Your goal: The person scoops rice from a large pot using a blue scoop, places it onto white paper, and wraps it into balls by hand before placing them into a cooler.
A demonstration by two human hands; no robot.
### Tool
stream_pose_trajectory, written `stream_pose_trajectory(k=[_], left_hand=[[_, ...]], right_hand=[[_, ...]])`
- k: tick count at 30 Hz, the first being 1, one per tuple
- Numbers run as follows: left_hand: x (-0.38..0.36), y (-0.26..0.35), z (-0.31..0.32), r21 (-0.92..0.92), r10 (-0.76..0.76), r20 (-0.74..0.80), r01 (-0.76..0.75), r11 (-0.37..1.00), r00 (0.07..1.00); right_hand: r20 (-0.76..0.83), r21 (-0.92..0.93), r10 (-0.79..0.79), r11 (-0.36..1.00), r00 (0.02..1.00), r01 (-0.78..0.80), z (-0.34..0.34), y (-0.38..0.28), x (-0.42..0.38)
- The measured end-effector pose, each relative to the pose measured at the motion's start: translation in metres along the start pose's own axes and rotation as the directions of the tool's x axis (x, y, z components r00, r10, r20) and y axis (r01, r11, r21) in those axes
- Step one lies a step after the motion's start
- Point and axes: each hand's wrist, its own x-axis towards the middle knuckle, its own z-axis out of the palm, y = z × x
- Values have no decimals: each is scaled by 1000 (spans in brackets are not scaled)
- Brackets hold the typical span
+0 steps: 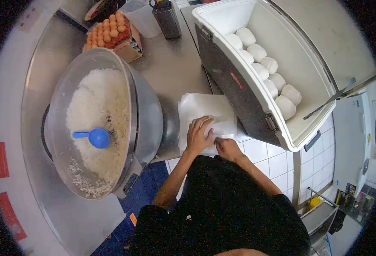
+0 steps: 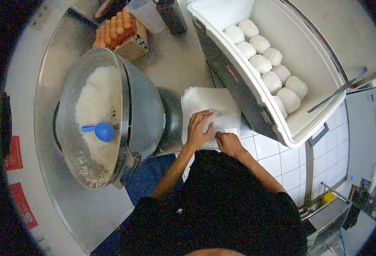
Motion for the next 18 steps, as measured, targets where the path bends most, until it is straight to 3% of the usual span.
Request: stream_pose_trajectory(k=[1, 3, 4, 5, 7, 8, 9, 10, 11, 12, 13, 14, 15, 16, 17, 18], left_hand=[[4, -1, 5, 134, -3, 27, -1, 991, 1000], [-15, -14, 25, 191, -20, 143, -8, 982, 990], [-25, -12, 26, 213, 23, 205, -67, 975, 979], [-34, -5, 25, 229, 65, 272, -130, 965, 960], [-67, 13, 28, 218, 146, 282, -212, 953, 948], [-85, 19, 28, 181, 159, 313, -223, 958, 936], [-96, 31, 26, 192, 158, 331, -231, 954, 930], [-101, 44, 23, 160, -85, 467, 10, 987, 880], [-101, 51, 22, 165, -306, 583, 258, 952, 753], [-100, 50, 27, 171, -304, 574, 252, 953, 761], [-96, 49, 32, 51, -362, 468, 385, 922, 806], [-93, 47, 36, -88, -433, 360, 492, 866, 826], [-88, 43, 43, -85, -438, 342, 492, 866, 831], [-73, 41, 48, -106, -519, 115, 530, 841, 847], [-61, 39, 52, -133, -581, -111, 567, 813, 807], [-51, 34, 56, -175, -561, -207, 534, 827, 801]], right_hand=[[25, 77, 13, 997, 1000, -15, -3, 1, -7], [68, 173, 25, 984, 997, -36, -1, 10, -15], [-270, 123, -129, 978, 954, 168, 0, 14, -8], [-571, 13, -265, 943, 777, 331, -2, 16, 0], [-607, 28, -297, 919, 737, 393, 4, 29, 6], [-323, 118, -174, 968, 930, 222, 22, 42, 9], [-2, 146, -36, 989, 999, 36, 44, 55, 17], [182, 292, 75, 948, 980, -127, 73, 76, 24], [169, 303, 67, 946, 983, -117, 86, 82, 23], [277, 815, 194, 471, 941, -337, 93, 87, 20], [443, 886, 198, -248, 874, -392, 82, 85, 20], [438, 896, 311, -233, 844, -379, 69, 84, 27], [437, 896, 298, -221, 849, -384, 62, 82, 35], [361, 933, 406, -175, 840, -316, 61, 80, 40], [283, 959, 508, -126, 814, -255, 64, 76, 43], [248, 967, 531, -79, 811, -244, 56, 64, 43]])
